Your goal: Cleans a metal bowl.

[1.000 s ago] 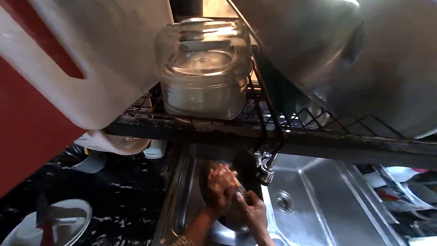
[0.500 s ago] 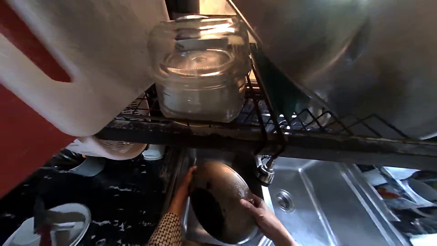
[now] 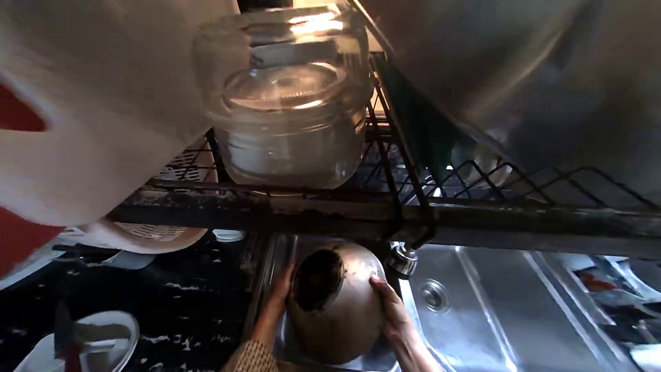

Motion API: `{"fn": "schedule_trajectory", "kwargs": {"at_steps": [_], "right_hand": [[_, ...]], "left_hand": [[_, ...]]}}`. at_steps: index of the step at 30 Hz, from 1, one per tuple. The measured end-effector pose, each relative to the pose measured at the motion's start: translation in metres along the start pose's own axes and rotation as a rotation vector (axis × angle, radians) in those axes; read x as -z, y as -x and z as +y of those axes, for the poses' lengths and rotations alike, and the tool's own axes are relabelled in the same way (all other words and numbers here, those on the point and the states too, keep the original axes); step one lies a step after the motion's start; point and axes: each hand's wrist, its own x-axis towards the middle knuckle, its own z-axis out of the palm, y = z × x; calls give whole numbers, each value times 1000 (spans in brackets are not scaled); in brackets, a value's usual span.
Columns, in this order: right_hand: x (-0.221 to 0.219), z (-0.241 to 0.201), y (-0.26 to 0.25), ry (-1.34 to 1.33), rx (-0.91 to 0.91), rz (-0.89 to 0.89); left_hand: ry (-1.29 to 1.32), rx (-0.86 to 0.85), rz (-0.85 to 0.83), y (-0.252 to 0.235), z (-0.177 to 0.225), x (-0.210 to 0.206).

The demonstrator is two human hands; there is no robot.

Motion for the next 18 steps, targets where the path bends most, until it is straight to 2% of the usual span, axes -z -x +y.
{"fn": "schedule_trajectory", "kwargs": {"at_steps": [2,4,6,8,10,11,12,13,14,16,18], "right_hand": [[-5,-2,-3,-28,25,63],[-11,-2,-11,-21,28,97],[-11,4,-15,-8,30,50],[-14,12,-11,29,36,-31],[-14,16,-4,87,72,-60],[-13,13,0,111,89,-51],[-13,8,3,124,96,-37],[-14,1,5,124,97,-28],[-15,-4,7,112,101,-25],[-12,-8,7,65,117,-29],[-8,-11,-1,39,128,-17]], "left_hand": [[8,-144,92,41,-19,-14],[-109,-325,173,89,-34,-45],[-320,-626,228,124,-48,-81],[-460,-927,248,123,-34,-109],[-500,-1089,195,97,8,-117],[-473,-1062,69,81,31,-111],[-418,-954,-98,62,49,-99],[-359,-809,-212,41,60,-85],[-340,-656,-254,21,60,-69],[-320,-436,-200,-5,28,-43],[-285,-387,-88,17,1,-44]]}}
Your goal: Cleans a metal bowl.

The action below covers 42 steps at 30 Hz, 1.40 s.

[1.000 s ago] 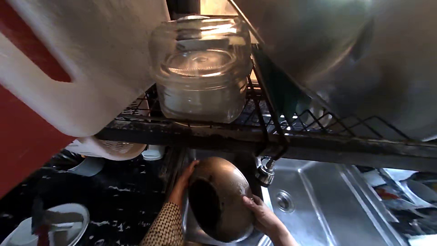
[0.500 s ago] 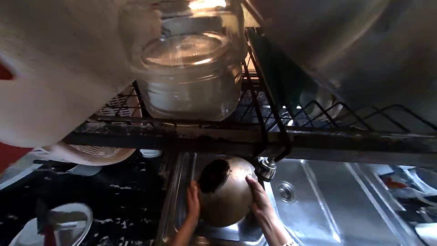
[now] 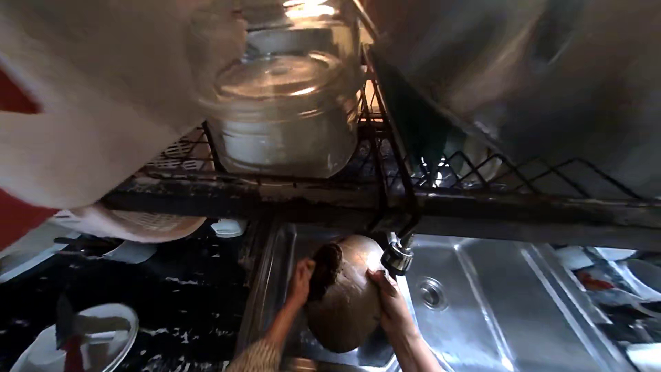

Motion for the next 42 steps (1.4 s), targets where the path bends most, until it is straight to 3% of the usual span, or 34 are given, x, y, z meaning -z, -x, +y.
{"fn": "schedule_trajectory", "kwargs": {"at_steps": [4,7,9,11,13,15,17,19,22,26,28,30,32,34,36,39,42], "right_hand": [[1,16,-5,85,-57,-50],[-12,16,9,249,-41,-84],[-18,9,18,269,-28,-98],[-22,1,21,237,-26,-73],[-21,0,14,194,10,-48],[-17,9,2,135,54,-28],[-17,20,-6,107,45,19],[-24,22,-8,199,35,68],[-27,19,3,343,79,-33],[-18,10,14,387,99,-252],[-12,8,12,424,118,-323],[-11,9,14,451,71,-349],[-11,8,19,456,23,-384],[-10,5,24,421,32,-401],[-10,4,25,343,36,-343],[-15,9,14,249,62,-193],[-19,24,9,213,62,-160]], "left_hand": [[23,-284,178,59,33,-39],[12,-394,66,11,66,-21],[36,-240,-1,-26,63,4],[44,102,-38,-39,34,20],[150,355,8,-18,4,16],[244,428,140,21,-9,-4],[278,290,261,64,-4,-30],[178,32,349,83,8,-54],[62,-389,334,56,45,-48],[-115,-741,11,1,103,-13],[-238,-781,-204,-7,128,-6],[-237,-649,-306,-22,139,3],[-67,-266,-336,-46,130,21],[95,96,-290,-74,83,31],[252,362,-174,-59,33,30],[502,535,-59,-16,-21,15],[612,609,24,20,-20,10]]}}
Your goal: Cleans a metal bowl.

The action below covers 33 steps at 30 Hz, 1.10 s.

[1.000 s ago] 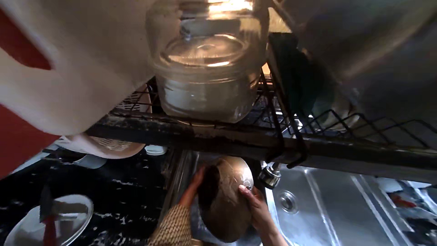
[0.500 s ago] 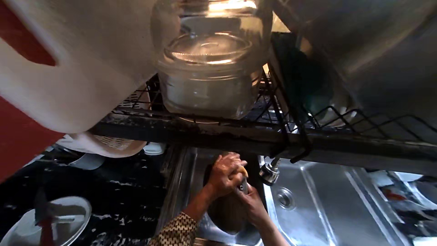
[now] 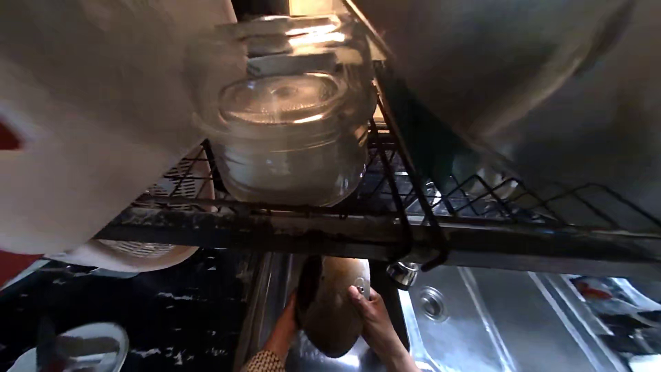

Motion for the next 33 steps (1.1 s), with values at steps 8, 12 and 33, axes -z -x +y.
{"fn": "schedule_trajectory", "kwargs": {"at_steps": [8,12,33], "right_hand": [[-9,-13,3,-329,-277,-116],[-13,-13,-19,-298,-276,55],[0,-4,-17,-295,-145,144]], "left_hand": [[-417,-259,26,13,28,31],[-256,-125,-8,-3,22,33],[-833,-1208,-85,41,30,-68]]}}
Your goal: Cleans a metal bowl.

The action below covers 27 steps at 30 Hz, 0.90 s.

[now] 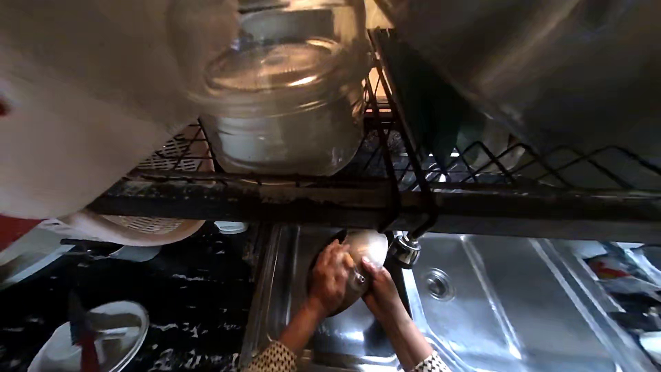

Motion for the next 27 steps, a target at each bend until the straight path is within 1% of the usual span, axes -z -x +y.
{"fn": "schedule_trajectory", "kwargs": {"at_steps": [3,5,6,7,8,10,11,12,14,15,16,18,20,21,22,25,26,27], "right_hand": [[4,6,-1,-63,-67,-18],[3,8,0,-88,-92,-15],[3,9,1,-83,-95,-6],[2,8,3,-67,-93,3],[0,7,5,-41,-89,18],[-3,4,8,7,-82,19],[-3,1,6,16,-78,4],[-2,-1,5,8,-79,-9],[0,-1,7,-37,-94,-10],[1,0,7,-77,-106,-10],[2,0,8,-124,-128,-12],[2,3,9,-183,-166,-7],[1,5,12,-171,-205,6],[0,5,14,-157,-224,17],[-1,4,14,-145,-238,23],[-2,4,11,-136,-230,30],[-1,4,11,-137,-232,32],[0,4,11,-138,-238,29]], "left_hand": [[-244,-168,123,42,11,-22],[-265,-239,152,44,-3,-23],[-217,-227,141,37,-12,-18],[-148,-170,111,25,-18,-10],[-58,-75,57,12,-22,-1],[89,87,-70,-15,-16,14],[109,96,-136,-26,-6,17],[92,55,-202,-33,7,15],[-67,-69,-342,-30,30,7],[-153,-110,-397,-27,36,5],[-182,-131,-433,-26,36,5],[-87,-92,-469,-29,21,12],[40,23,-436,-32,-1,19],[67,74,-426,-30,-4,22],[61,84,-421,-27,0,22],[-131,-38,-414,-6,32,11],[-172,-53,-406,-4,35,7],[-178,-31,-417,-8,32,7]]}}
